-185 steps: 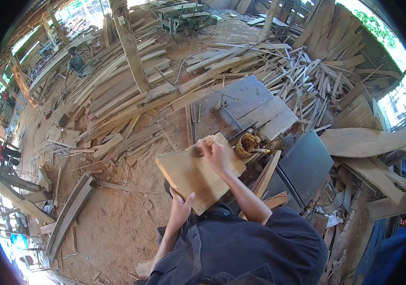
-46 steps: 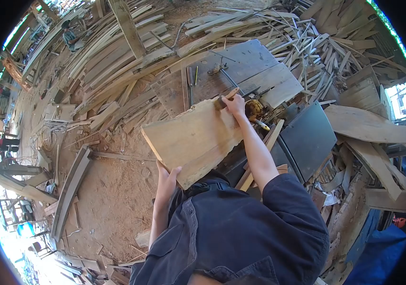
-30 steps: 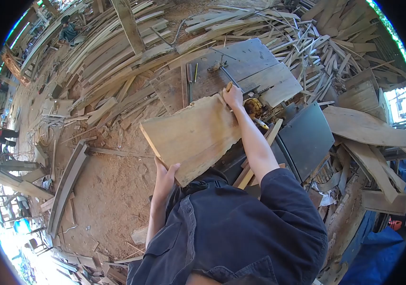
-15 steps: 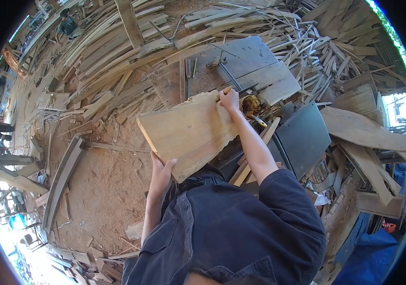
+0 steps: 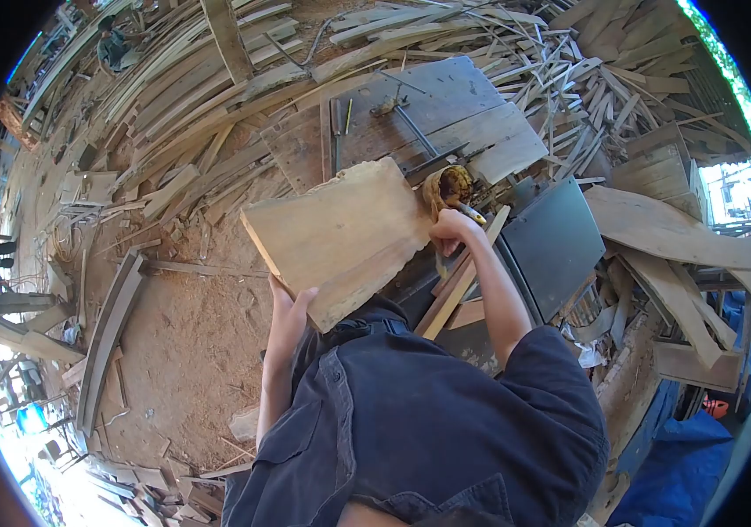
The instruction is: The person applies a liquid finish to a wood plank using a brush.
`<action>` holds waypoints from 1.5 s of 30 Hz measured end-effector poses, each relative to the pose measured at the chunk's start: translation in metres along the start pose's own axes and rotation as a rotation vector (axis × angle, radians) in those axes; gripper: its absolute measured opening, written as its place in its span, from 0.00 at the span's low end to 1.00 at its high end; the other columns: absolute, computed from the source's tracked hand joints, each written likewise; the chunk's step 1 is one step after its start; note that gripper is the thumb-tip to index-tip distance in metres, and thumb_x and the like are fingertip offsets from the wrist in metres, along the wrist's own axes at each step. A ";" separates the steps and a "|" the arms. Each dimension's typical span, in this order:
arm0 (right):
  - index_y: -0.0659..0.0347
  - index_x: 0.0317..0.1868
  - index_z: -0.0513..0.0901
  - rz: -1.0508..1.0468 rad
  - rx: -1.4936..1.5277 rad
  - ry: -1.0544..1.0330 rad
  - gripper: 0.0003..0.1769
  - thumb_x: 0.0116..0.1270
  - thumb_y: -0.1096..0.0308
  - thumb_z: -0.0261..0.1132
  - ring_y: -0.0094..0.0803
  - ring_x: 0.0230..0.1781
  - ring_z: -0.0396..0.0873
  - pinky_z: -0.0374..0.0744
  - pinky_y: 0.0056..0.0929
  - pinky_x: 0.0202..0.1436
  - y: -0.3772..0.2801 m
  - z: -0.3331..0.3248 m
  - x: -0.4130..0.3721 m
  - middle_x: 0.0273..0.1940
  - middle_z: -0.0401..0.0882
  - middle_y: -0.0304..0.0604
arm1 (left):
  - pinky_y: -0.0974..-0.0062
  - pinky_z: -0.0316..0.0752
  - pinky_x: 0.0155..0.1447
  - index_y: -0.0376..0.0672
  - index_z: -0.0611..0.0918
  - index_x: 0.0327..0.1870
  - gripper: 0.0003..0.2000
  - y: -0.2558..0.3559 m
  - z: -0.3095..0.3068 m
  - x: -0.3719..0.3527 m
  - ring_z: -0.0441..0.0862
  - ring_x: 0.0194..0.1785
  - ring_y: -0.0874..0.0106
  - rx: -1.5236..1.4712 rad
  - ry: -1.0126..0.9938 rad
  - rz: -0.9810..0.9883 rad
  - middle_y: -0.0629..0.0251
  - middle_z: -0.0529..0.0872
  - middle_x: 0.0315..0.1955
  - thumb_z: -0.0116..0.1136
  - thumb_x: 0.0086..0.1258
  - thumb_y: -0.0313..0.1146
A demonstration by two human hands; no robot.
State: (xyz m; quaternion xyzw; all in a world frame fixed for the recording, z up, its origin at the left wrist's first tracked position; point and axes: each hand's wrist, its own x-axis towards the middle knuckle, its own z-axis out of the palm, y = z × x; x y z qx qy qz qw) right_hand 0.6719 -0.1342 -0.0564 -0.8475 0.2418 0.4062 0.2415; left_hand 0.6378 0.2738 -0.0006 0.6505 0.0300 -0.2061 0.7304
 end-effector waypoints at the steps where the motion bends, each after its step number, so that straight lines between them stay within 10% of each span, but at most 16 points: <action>1: 0.79 0.32 0.88 0.005 0.004 0.002 0.16 0.60 0.69 0.64 0.45 0.30 0.92 0.91 0.40 0.39 0.005 0.000 0.000 0.28 0.90 0.59 | 0.66 0.63 0.80 0.33 0.52 0.80 0.39 0.002 0.001 0.000 0.67 0.76 0.61 -0.009 -0.003 -0.005 0.47 0.67 0.71 0.58 0.70 0.22; 5: 0.71 0.35 0.88 -0.126 0.224 0.509 0.15 0.64 0.63 0.70 0.39 0.26 0.91 0.91 0.33 0.34 0.010 0.010 0.019 0.29 0.91 0.54 | 0.66 0.62 0.80 0.33 0.52 0.80 0.39 -0.006 -0.001 0.001 0.67 0.76 0.61 -0.018 -0.003 0.005 0.47 0.67 0.71 0.58 0.70 0.22; 8: 0.64 0.44 0.87 -0.557 1.547 0.151 0.11 0.73 0.62 0.72 0.33 0.24 0.88 0.88 0.30 0.29 -0.012 0.021 0.021 0.32 0.89 0.44 | 0.66 0.62 0.80 0.33 0.53 0.80 0.38 -0.001 0.001 0.002 0.67 0.76 0.61 -0.020 0.002 -0.024 0.47 0.67 0.70 0.58 0.70 0.22; 15: 0.73 0.33 0.89 0.026 0.066 0.428 0.14 0.63 0.65 0.71 0.31 0.28 0.91 0.89 0.34 0.36 0.012 -0.004 0.027 0.32 0.92 0.54 | 0.66 0.63 0.79 0.32 0.53 0.79 0.38 0.001 0.000 -0.001 0.68 0.75 0.61 0.003 0.005 -0.044 0.47 0.67 0.70 0.59 0.71 0.24; 19: 0.72 0.37 0.89 -0.501 0.441 0.336 0.08 0.67 0.72 0.72 0.28 0.25 0.89 0.87 0.27 0.31 -0.005 0.018 0.011 0.28 0.89 0.46 | 0.67 0.61 0.80 0.32 0.52 0.80 0.39 0.006 0.002 -0.001 0.67 0.76 0.62 -0.005 -0.022 -0.035 0.47 0.67 0.72 0.60 0.72 0.25; 29: 0.70 0.49 0.88 -0.686 0.968 -0.280 0.11 0.73 0.70 0.73 0.29 0.31 0.90 0.88 0.27 0.36 -0.016 0.066 -0.080 0.37 0.90 0.46 | 0.67 0.56 0.82 0.32 0.51 0.83 0.34 0.004 0.000 -0.002 0.63 0.79 0.64 -0.001 -0.015 0.012 0.48 0.65 0.77 0.50 0.89 0.43; 33: 0.67 0.46 0.90 -0.324 0.851 0.412 0.08 0.73 0.69 0.73 0.28 0.32 0.90 0.88 0.27 0.37 0.061 0.069 -0.014 0.33 0.90 0.42 | 0.66 0.54 0.83 0.32 0.51 0.83 0.35 -0.004 -0.004 -0.001 0.60 0.81 0.64 -0.059 -0.009 -0.025 0.48 0.63 0.78 0.48 0.89 0.46; 37: 0.65 0.45 0.90 -0.483 0.456 0.857 0.07 0.73 0.70 0.73 0.27 0.29 0.89 0.87 0.26 0.34 0.074 0.093 0.017 0.31 0.90 0.40 | 0.66 0.52 0.84 0.33 0.50 0.83 0.35 0.005 -0.002 -0.003 0.58 0.82 0.63 -0.019 -0.039 -0.039 0.47 0.62 0.78 0.46 0.90 0.49; 45: 0.67 0.52 0.89 -0.729 1.221 0.064 0.11 0.75 0.69 0.72 0.29 0.32 0.88 0.87 0.28 0.37 -0.048 0.091 -0.113 0.34 0.88 0.42 | 0.66 0.49 0.85 0.32 0.48 0.84 0.36 0.006 -0.004 -0.002 0.55 0.84 0.62 -0.028 -0.085 -0.031 0.46 0.59 0.80 0.44 0.90 0.50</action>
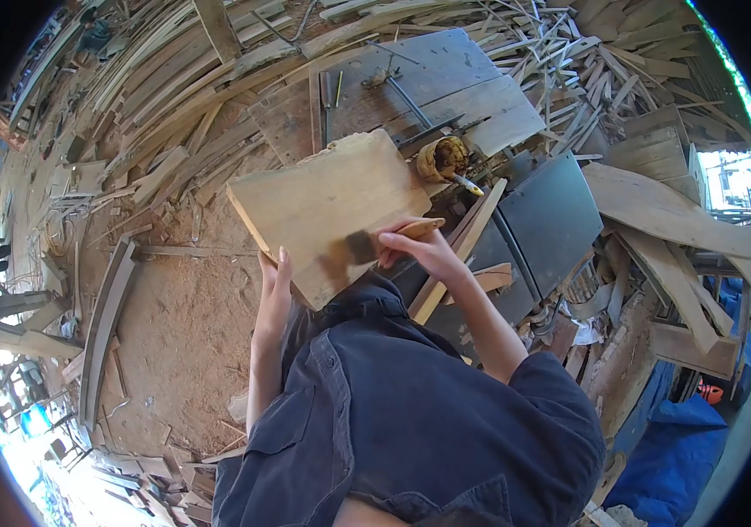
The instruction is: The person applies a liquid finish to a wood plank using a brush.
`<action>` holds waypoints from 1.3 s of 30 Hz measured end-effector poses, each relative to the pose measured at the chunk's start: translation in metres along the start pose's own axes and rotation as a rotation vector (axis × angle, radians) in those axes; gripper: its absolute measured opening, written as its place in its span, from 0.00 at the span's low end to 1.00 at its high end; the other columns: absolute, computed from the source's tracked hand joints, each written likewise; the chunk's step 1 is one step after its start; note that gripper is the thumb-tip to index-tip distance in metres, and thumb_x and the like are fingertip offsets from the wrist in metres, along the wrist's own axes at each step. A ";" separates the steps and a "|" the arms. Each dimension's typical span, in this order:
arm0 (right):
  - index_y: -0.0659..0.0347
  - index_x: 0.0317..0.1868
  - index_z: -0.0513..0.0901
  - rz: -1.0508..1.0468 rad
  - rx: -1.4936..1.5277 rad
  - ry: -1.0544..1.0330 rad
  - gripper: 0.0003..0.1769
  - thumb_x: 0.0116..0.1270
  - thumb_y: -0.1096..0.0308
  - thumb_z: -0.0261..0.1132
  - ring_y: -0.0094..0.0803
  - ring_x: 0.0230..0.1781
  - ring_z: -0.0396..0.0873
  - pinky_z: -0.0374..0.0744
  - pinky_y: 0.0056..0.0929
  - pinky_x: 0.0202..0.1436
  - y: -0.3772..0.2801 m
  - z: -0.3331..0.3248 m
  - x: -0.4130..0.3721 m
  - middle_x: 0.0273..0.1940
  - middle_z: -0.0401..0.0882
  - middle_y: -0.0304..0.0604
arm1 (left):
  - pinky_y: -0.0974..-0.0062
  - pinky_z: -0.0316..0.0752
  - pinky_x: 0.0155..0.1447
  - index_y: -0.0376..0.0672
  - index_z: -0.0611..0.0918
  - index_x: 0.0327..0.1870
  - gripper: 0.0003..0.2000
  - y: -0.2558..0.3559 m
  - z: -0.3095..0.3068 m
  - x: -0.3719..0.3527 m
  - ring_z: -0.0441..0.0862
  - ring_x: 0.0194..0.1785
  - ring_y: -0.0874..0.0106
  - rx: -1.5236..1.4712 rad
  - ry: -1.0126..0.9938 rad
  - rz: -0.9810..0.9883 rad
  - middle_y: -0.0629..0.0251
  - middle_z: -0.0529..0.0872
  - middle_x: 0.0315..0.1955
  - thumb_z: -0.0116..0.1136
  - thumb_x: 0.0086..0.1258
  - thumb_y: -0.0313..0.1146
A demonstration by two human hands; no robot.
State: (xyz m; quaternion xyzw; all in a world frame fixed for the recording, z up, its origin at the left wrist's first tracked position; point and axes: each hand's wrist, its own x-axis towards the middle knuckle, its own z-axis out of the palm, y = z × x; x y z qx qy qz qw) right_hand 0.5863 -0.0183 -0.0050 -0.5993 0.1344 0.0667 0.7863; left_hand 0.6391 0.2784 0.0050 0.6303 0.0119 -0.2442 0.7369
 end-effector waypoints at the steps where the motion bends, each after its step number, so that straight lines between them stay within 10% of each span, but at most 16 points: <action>1: 0.68 0.52 0.88 0.061 0.039 -0.050 0.12 0.75 0.68 0.73 0.29 0.34 0.89 0.88 0.29 0.37 0.001 -0.001 0.000 0.36 0.88 0.43 | 0.66 0.48 0.85 0.32 0.48 0.84 0.37 0.001 0.000 -0.001 0.54 0.84 0.62 -0.025 -0.010 0.001 0.46 0.59 0.81 0.44 0.90 0.50; 8: 0.67 0.49 0.88 -0.020 -0.123 0.455 0.10 0.75 0.68 0.71 0.29 0.27 0.88 0.85 0.25 0.31 0.087 -0.135 0.049 0.35 0.90 0.44 | 0.58 0.58 0.82 0.45 0.52 0.85 0.34 -0.004 -0.010 -0.003 0.57 0.85 0.62 -0.067 0.010 -0.090 0.55 0.61 0.80 0.42 0.89 0.54; 10: 0.65 0.46 0.89 -0.163 -0.649 0.619 0.09 0.75 0.68 0.71 0.24 0.25 0.87 0.82 0.22 0.29 0.094 -0.141 0.053 0.31 0.90 0.41 | 0.63 0.48 0.86 0.36 0.49 0.85 0.35 -0.004 -0.010 -0.002 0.51 0.85 0.64 -0.112 -0.067 -0.038 0.52 0.56 0.82 0.41 0.90 0.51; 16: 0.65 0.42 0.90 -0.265 -0.887 0.271 0.07 0.74 0.69 0.71 0.23 0.28 0.87 0.82 0.26 0.33 0.019 -0.004 0.017 0.31 0.90 0.42 | 0.58 0.61 0.82 0.43 0.53 0.86 0.37 -0.005 -0.013 -0.005 0.61 0.83 0.63 -0.225 -0.124 -0.105 0.56 0.62 0.82 0.35 0.89 0.60; 21: 0.71 0.51 0.85 -0.007 0.017 -0.153 0.10 0.77 0.71 0.69 0.30 0.31 0.89 0.87 0.28 0.32 -0.046 0.096 -0.033 0.34 0.88 0.45 | 0.58 0.56 0.84 0.42 0.49 0.87 0.39 -0.006 -0.019 -0.001 0.56 0.85 0.62 -0.381 -0.168 -0.226 0.54 0.57 0.83 0.34 0.88 0.63; 27: 0.70 0.51 0.85 0.112 0.099 0.099 0.11 0.77 0.70 0.69 0.32 0.30 0.89 0.87 0.31 0.32 0.018 0.012 0.005 0.36 0.88 0.45 | 0.59 0.56 0.84 0.39 0.51 0.87 0.43 0.007 -0.007 -0.008 0.61 0.84 0.61 -0.263 -0.116 -0.149 0.55 0.60 0.83 0.30 0.86 0.67; 33: 0.65 0.46 0.88 -0.180 -0.576 0.511 0.06 0.76 0.70 0.70 0.27 0.29 0.89 0.84 0.27 0.31 0.102 -0.110 0.040 0.33 0.89 0.42 | 0.58 0.57 0.84 0.41 0.47 0.87 0.40 -0.004 -0.013 -0.004 0.57 0.85 0.61 -0.248 -0.153 -0.140 0.56 0.55 0.84 0.29 0.87 0.64; 35: 0.65 0.45 0.89 -0.447 -1.031 0.502 0.05 0.74 0.72 0.70 0.27 0.29 0.88 0.81 0.30 0.34 0.106 -0.101 0.046 0.28 0.87 0.45 | 0.57 0.57 0.84 0.41 0.43 0.87 0.40 -0.003 -0.012 -0.002 0.54 0.86 0.61 -0.243 -0.208 -0.128 0.56 0.52 0.84 0.28 0.88 0.63; 39: 0.65 0.44 0.89 -0.224 -0.747 0.264 0.06 0.76 0.71 0.70 0.25 0.30 0.87 0.82 0.27 0.34 0.016 0.021 0.022 0.31 0.87 0.42 | 0.58 0.58 0.84 0.41 0.43 0.86 0.38 0.007 -0.008 -0.008 0.54 0.86 0.63 -0.190 -0.173 -0.124 0.56 0.55 0.83 0.28 0.89 0.61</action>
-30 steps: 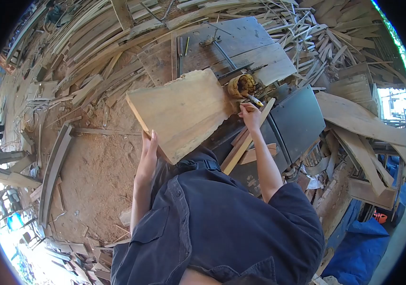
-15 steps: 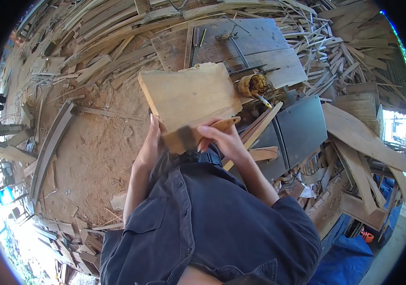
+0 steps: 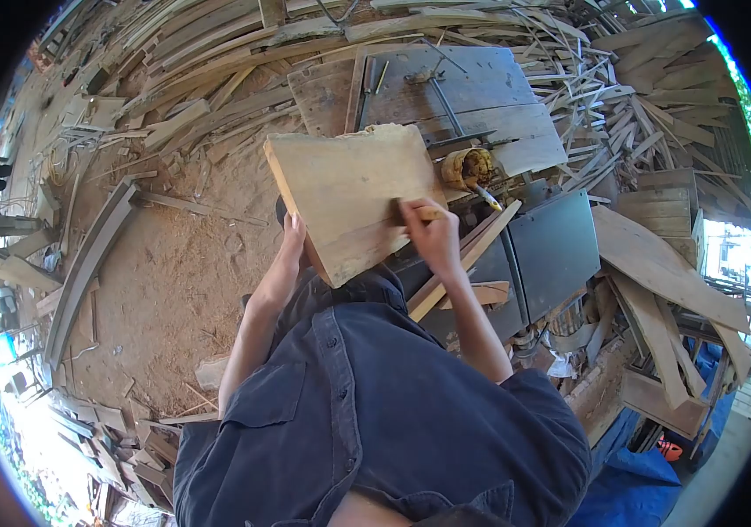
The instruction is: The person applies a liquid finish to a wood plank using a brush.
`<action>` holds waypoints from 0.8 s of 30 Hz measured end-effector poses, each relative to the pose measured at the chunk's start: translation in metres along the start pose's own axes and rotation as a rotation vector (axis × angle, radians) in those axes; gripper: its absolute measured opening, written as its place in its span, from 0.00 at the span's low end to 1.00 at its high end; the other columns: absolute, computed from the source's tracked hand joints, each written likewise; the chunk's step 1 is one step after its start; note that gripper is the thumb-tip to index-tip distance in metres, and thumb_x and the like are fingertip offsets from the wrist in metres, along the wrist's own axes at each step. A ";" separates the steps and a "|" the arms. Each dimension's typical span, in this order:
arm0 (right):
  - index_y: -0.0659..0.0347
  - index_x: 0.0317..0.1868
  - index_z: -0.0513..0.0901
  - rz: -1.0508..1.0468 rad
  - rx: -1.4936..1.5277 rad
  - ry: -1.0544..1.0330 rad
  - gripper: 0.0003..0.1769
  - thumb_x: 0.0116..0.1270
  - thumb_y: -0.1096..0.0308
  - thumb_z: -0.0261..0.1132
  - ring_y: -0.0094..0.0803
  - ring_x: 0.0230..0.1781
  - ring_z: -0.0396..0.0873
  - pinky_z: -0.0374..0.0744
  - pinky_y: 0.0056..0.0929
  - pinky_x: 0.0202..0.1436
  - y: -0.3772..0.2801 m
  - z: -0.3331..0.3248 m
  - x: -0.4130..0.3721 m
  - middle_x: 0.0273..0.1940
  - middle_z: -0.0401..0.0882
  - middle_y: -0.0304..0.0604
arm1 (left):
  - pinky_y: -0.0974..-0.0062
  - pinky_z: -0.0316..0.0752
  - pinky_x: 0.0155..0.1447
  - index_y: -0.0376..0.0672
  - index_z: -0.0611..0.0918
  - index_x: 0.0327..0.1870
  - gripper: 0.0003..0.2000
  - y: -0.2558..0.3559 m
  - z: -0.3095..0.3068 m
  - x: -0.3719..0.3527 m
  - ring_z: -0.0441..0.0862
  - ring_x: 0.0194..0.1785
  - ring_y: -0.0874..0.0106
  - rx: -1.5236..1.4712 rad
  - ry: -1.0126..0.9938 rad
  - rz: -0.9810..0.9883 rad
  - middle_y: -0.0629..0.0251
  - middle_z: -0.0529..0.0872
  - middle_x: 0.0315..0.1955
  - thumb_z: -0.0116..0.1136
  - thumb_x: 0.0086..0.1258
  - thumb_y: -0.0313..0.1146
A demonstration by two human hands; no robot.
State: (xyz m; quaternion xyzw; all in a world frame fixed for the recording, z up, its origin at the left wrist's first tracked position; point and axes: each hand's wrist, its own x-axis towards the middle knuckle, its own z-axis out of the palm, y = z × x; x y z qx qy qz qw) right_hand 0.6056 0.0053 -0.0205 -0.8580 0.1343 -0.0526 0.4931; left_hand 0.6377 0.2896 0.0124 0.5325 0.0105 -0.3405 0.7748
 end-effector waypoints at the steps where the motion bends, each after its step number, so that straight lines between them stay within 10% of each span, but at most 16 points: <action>1: 0.66 0.44 0.89 0.044 0.152 -0.089 0.07 0.77 0.70 0.70 0.25 0.30 0.87 0.83 0.27 0.34 -0.039 0.004 -0.008 0.31 0.87 0.41 | 0.59 0.56 0.85 0.40 0.43 0.87 0.38 0.001 0.001 0.001 0.53 0.86 0.63 -0.024 -0.006 -0.008 0.56 0.54 0.84 0.28 0.89 0.61; 7: 0.67 0.51 0.85 0.204 1.024 -0.241 0.11 0.78 0.67 0.69 0.29 0.31 0.88 0.86 0.27 0.36 -0.068 0.033 0.006 0.34 0.87 0.44 | 0.65 0.46 0.88 0.36 0.41 0.87 0.40 -0.023 -0.017 0.010 0.46 0.87 0.66 -0.129 -0.022 -0.020 0.57 0.49 0.86 0.27 0.89 0.60; 11: 0.66 0.45 0.88 0.099 0.434 0.153 0.09 0.79 0.68 0.67 0.24 0.31 0.87 0.86 0.25 0.35 0.035 0.013 0.061 0.35 0.86 0.40 | 0.58 0.59 0.83 0.44 0.51 0.87 0.42 -0.030 -0.017 0.007 0.61 0.83 0.60 -0.027 0.086 -0.011 0.56 0.61 0.82 0.28 0.85 0.68; 13: 0.65 0.42 0.88 0.035 0.265 0.252 0.10 0.78 0.66 0.66 0.35 0.29 0.89 0.87 0.33 0.35 0.101 0.010 0.075 0.34 0.88 0.45 | 0.62 0.49 0.87 0.38 0.46 0.85 0.37 -0.022 -0.017 0.005 0.49 0.86 0.65 -0.023 -0.029 0.014 0.56 0.53 0.83 0.29 0.90 0.58; 15: 0.64 0.41 0.88 -0.335 -0.518 0.251 0.11 0.76 0.65 0.65 0.51 0.30 0.88 0.86 0.43 0.37 0.133 0.008 0.082 0.36 0.89 0.54 | 0.60 0.51 0.86 0.39 0.48 0.85 0.35 -0.004 -0.002 -0.002 0.52 0.85 0.65 -0.028 -0.018 0.009 0.56 0.56 0.81 0.30 0.90 0.58; 17: 0.66 0.41 0.89 -0.212 -0.551 0.252 0.06 0.71 0.71 0.70 0.57 0.31 0.84 0.84 0.40 0.41 0.065 0.018 0.070 0.36 0.87 0.57 | 0.59 0.53 0.85 0.40 0.49 0.84 0.34 0.001 0.003 -0.002 0.54 0.84 0.65 -0.030 -0.003 0.007 0.56 0.58 0.80 0.30 0.90 0.58; 24: 0.66 0.47 0.86 0.075 0.681 -0.270 0.11 0.76 0.64 0.71 0.23 0.22 0.81 0.78 0.26 0.26 -0.102 0.053 0.039 0.28 0.83 0.35 | 0.58 0.56 0.84 0.44 0.47 0.86 0.38 -0.013 -0.017 0.003 0.59 0.83 0.63 0.010 -0.064 -0.108 0.57 0.58 0.81 0.26 0.88 0.64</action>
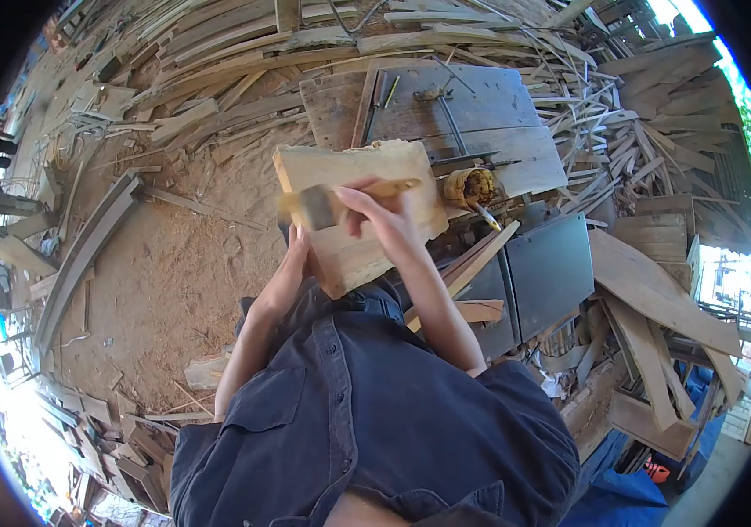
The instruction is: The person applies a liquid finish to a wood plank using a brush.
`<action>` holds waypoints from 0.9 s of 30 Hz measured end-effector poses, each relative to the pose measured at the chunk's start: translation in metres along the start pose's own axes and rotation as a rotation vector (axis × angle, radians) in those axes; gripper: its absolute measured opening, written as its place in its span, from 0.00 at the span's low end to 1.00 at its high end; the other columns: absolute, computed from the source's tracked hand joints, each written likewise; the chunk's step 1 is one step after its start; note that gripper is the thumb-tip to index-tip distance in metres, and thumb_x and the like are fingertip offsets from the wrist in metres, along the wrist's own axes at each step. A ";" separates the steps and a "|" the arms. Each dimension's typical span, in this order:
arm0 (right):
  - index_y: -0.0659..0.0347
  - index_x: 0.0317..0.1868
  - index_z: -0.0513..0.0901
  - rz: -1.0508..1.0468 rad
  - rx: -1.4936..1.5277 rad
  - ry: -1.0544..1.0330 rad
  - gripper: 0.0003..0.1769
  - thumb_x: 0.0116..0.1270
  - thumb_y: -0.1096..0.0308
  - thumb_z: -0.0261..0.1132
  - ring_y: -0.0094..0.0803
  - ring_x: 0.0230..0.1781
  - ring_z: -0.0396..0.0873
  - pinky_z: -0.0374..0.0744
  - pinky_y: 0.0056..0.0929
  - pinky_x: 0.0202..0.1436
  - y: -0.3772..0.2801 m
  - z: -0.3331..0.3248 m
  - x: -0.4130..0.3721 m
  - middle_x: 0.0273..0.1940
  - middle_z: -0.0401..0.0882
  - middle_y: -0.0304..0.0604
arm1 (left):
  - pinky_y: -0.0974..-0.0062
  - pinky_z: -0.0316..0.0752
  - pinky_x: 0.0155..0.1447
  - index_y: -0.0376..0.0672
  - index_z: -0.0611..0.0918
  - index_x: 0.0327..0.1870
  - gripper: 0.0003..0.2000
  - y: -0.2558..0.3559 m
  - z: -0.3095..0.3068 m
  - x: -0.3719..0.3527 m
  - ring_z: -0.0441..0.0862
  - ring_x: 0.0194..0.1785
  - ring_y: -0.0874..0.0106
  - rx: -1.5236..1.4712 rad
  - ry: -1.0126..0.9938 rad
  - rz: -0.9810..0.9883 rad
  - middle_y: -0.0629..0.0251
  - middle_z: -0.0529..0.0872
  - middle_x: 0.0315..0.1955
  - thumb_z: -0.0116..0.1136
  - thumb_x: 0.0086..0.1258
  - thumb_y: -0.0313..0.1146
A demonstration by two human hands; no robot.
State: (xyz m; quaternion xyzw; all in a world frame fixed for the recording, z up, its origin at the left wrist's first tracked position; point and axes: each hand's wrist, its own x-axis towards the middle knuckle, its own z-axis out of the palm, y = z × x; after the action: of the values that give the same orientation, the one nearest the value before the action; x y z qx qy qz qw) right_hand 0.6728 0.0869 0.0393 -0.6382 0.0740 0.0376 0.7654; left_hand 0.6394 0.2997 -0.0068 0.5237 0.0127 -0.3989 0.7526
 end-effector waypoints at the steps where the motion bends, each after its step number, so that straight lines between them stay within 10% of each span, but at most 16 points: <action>1: 0.65 0.47 0.86 0.040 0.132 -0.072 0.11 0.75 0.65 0.71 0.23 0.22 0.82 0.78 0.26 0.26 0.002 0.009 0.008 0.29 0.84 0.36 | 0.57 0.56 0.85 0.45 0.44 0.88 0.41 0.000 -0.002 0.000 0.57 0.85 0.61 -0.015 -0.081 -0.028 0.58 0.54 0.85 0.25 0.86 0.67; 7: 0.60 0.46 0.86 0.086 0.154 0.165 0.08 0.72 0.66 0.73 0.25 0.21 0.81 0.78 0.24 0.25 0.062 -0.051 0.086 0.29 0.84 0.36 | 0.58 0.54 0.85 0.40 0.47 0.87 0.44 0.001 0.013 -0.007 0.53 0.86 0.62 -0.018 0.183 0.089 0.56 0.53 0.86 0.28 0.85 0.69; 11: 0.63 0.36 0.88 -0.316 -0.882 0.636 0.10 0.70 0.64 0.71 0.43 0.27 0.89 0.85 0.39 0.34 0.119 -0.151 0.124 0.28 0.89 0.51 | 0.58 0.53 0.85 0.40 0.45 0.88 0.45 -0.036 -0.017 0.005 0.53 0.86 0.62 0.028 0.157 0.112 0.56 0.51 0.86 0.29 0.85 0.69; 15: 0.59 0.35 0.91 -0.203 -1.287 0.463 0.12 0.72 0.62 0.64 0.59 0.34 0.88 0.84 0.53 0.40 0.122 -0.144 0.108 0.33 0.87 0.58 | 0.62 0.49 0.87 0.36 0.44 0.87 0.44 -0.028 -0.008 0.001 0.46 0.88 0.63 -0.003 0.116 0.101 0.54 0.47 0.86 0.34 0.86 0.65; 18: 0.61 0.39 0.89 -0.369 -1.016 0.341 0.12 0.75 0.60 0.68 0.47 0.27 0.88 0.83 0.40 0.32 0.071 -0.077 0.072 0.27 0.87 0.52 | 0.65 0.52 0.86 0.33 0.48 0.85 0.40 -0.006 0.009 0.000 0.49 0.86 0.64 -0.007 0.135 0.165 0.52 0.53 0.83 0.47 0.87 0.53; 20: 0.62 0.42 0.88 -0.137 -0.163 0.071 0.09 0.76 0.64 0.71 0.23 0.23 0.82 0.79 0.26 0.27 0.037 -0.040 0.040 0.25 0.83 0.34 | 0.65 0.57 0.84 0.34 0.54 0.83 0.36 -0.005 0.012 0.003 0.57 0.84 0.65 0.058 0.159 0.226 0.52 0.61 0.80 0.54 0.86 0.46; 23: 0.63 0.44 0.87 0.077 0.124 -0.205 0.10 0.75 0.64 0.72 0.24 0.24 0.82 0.78 0.25 0.26 0.026 -0.047 0.019 0.28 0.84 0.36 | 0.67 0.68 0.77 0.34 0.64 0.77 0.30 -0.005 0.005 0.006 0.73 0.74 0.67 0.194 0.237 0.289 0.55 0.76 0.69 0.62 0.80 0.30; 27: 0.64 0.45 0.88 0.188 0.080 0.149 0.09 0.73 0.66 0.72 0.22 0.25 0.82 0.78 0.24 0.26 0.098 -0.137 0.021 0.32 0.86 0.37 | 0.69 0.74 0.73 0.32 0.71 0.73 0.26 0.007 -0.013 -0.003 0.80 0.67 0.68 0.155 0.354 0.286 0.56 0.82 0.63 0.61 0.76 0.24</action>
State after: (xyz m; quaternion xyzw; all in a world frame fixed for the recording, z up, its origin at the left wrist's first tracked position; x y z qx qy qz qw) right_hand 0.6693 -0.0302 -0.0827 -0.5983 0.1916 0.0587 0.7758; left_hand 0.6469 0.3128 -0.0053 0.6382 0.0394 -0.1900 0.7450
